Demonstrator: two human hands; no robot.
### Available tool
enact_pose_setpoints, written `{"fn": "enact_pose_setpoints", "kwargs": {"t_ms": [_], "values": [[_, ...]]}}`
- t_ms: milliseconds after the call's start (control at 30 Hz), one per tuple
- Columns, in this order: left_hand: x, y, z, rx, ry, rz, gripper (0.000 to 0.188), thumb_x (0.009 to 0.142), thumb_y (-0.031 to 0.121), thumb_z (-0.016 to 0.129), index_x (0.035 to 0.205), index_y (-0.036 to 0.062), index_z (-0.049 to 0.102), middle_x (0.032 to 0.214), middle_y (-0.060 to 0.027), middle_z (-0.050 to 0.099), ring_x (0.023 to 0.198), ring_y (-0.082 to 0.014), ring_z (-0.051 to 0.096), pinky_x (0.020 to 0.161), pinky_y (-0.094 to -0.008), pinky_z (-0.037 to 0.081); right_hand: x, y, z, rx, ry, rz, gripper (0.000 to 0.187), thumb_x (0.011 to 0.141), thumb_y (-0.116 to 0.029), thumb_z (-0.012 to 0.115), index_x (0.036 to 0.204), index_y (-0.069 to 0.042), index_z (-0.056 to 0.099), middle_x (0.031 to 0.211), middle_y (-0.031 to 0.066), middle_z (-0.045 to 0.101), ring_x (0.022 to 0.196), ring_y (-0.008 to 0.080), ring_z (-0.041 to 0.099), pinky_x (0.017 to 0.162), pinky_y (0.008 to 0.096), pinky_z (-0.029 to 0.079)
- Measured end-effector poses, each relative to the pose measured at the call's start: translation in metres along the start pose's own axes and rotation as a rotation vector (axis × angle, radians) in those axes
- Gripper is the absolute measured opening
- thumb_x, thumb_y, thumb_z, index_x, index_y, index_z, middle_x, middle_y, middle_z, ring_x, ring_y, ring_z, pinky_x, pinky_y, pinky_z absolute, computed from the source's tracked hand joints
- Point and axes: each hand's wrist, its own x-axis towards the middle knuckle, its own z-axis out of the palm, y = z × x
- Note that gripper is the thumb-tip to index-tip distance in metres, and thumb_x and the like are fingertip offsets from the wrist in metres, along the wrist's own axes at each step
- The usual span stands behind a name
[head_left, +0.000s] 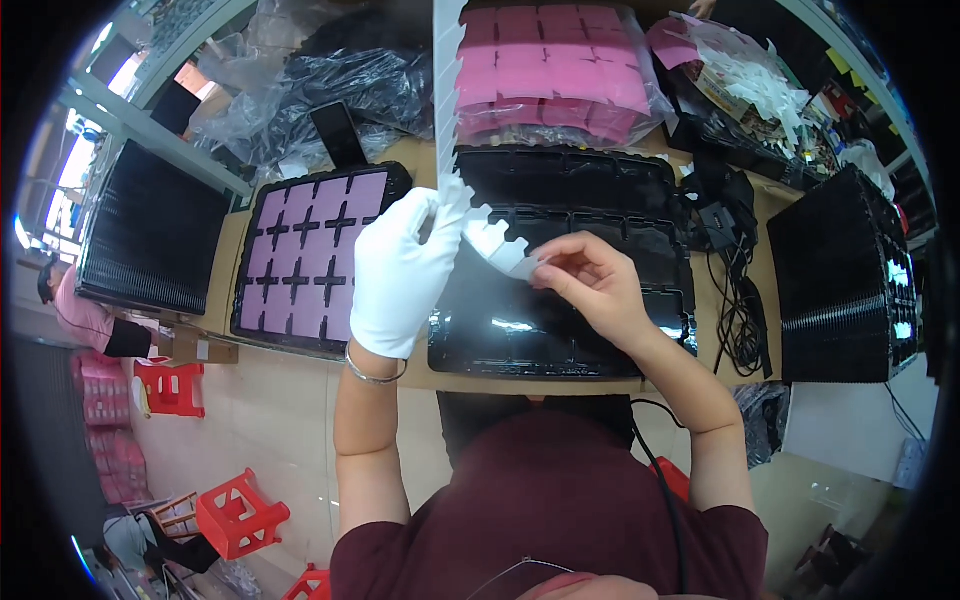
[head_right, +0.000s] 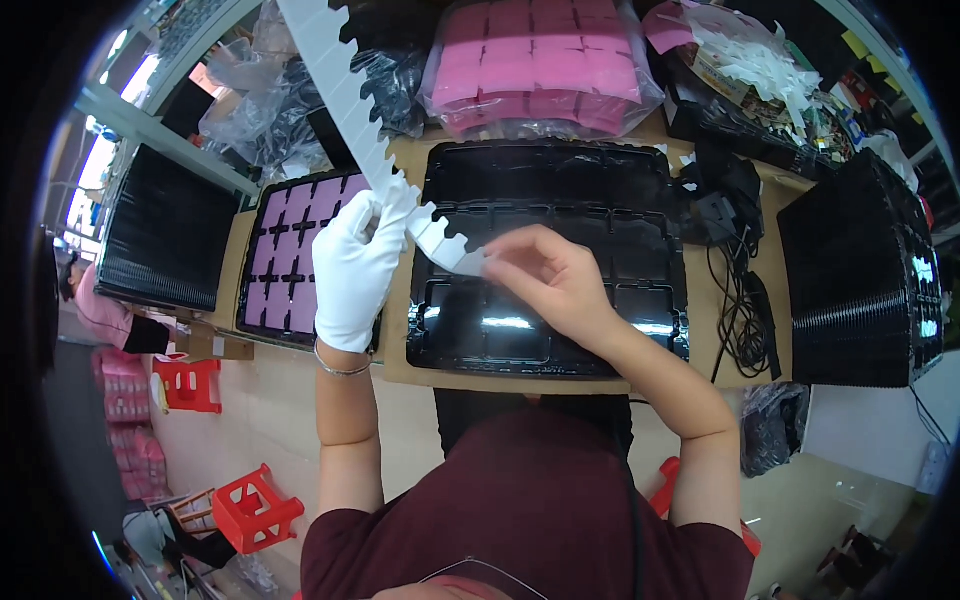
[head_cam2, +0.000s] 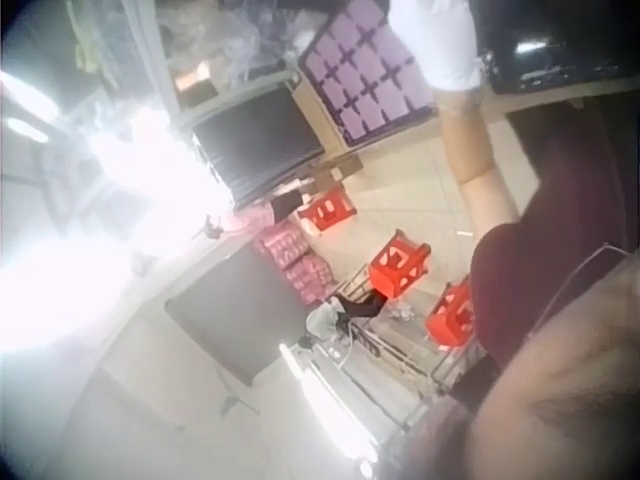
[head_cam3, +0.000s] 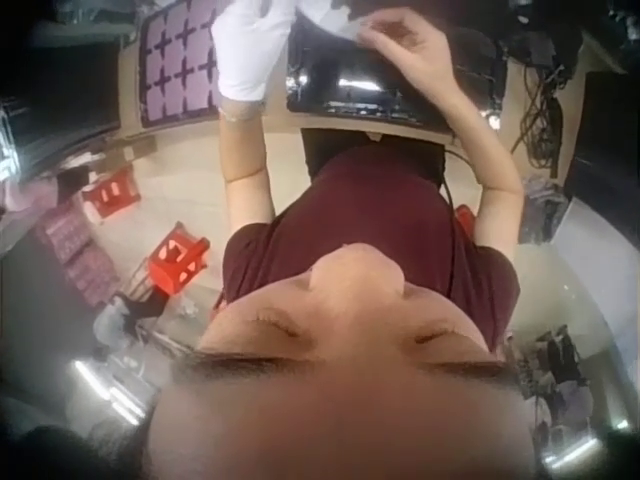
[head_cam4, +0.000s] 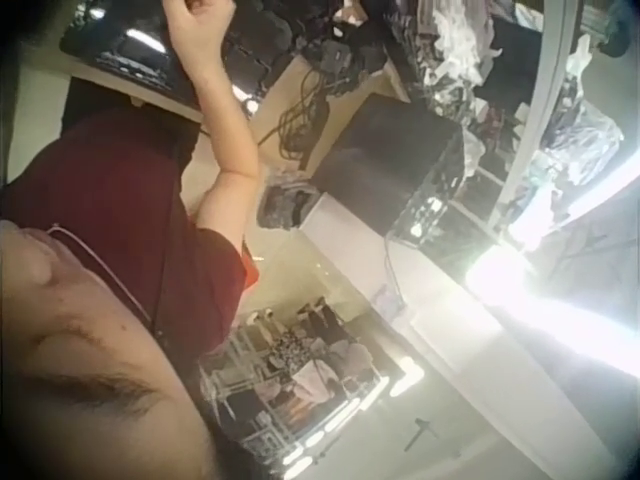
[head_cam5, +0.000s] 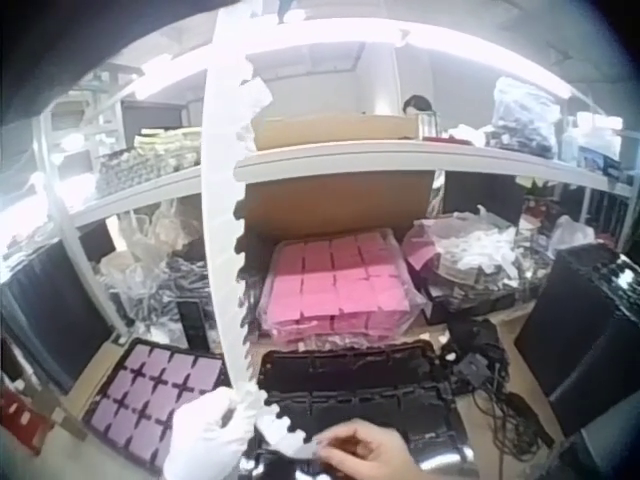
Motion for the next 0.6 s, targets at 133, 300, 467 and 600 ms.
{"fn": "enact_pose_setpoints", "kwargs": {"t_ms": [133,300,467,600], "values": [[-0.006,-0.012,-0.013,0.003,0.037,-0.051,0.022,0.096,0.016,0.067,0.081,0.0001,0.063,0.061,-0.0050,0.054,0.054,-0.0096,0.044,0.052,-0.0263,0.040,0.007,0.005,0.015,-0.017,-0.029,-0.070,0.014,0.089,0.002,0.068,0.103,0.001,0.067,0.097,0.0085,0.070,0.083,0.0149,0.068,0.076,0.0279,0.056],[-0.006,-0.023,-0.036,0.128,0.090,-0.133,0.024,0.097,0.019,0.065,0.082,0.0005,0.063,0.060,-0.0054,0.053,0.053,-0.0098,0.042,0.051,-0.0263,0.039,0.030,0.017,0.015,-0.834,-0.054,-0.952,0.028,0.072,0.007,0.075,0.099,-0.002,0.071,0.100,0.0130,0.065,0.082,0.0251,0.066,0.069,0.0317,0.053],[-0.006,-0.042,-0.053,0.158,0.230,-0.193,0.027,0.099,0.026,0.065,0.087,0.0019,0.066,0.064,0.0051,0.050,0.060,-0.0014,0.038,0.051,-0.0209,0.030,0.090,0.043,0.018,-0.816,0.237,-0.551,0.011,0.078,-0.012,0.078,0.087,-0.011,0.071,0.103,0.0064,0.059,0.102,0.0263,0.052,0.091,0.0363,0.039],[-0.009,-0.039,-0.050,0.153,0.214,-0.223,0.030,0.098,0.029,0.065,0.085,0.0023,0.065,0.063,0.0051,0.050,0.059,-0.0022,0.038,0.051,-0.0216,0.031,0.147,0.106,-0.017,-0.928,0.187,-0.106,0.022,0.074,-0.029,0.082,0.086,-0.013,0.072,0.107,0.0088,0.057,0.108,0.0310,0.044,0.092,0.0437,0.036]]}}
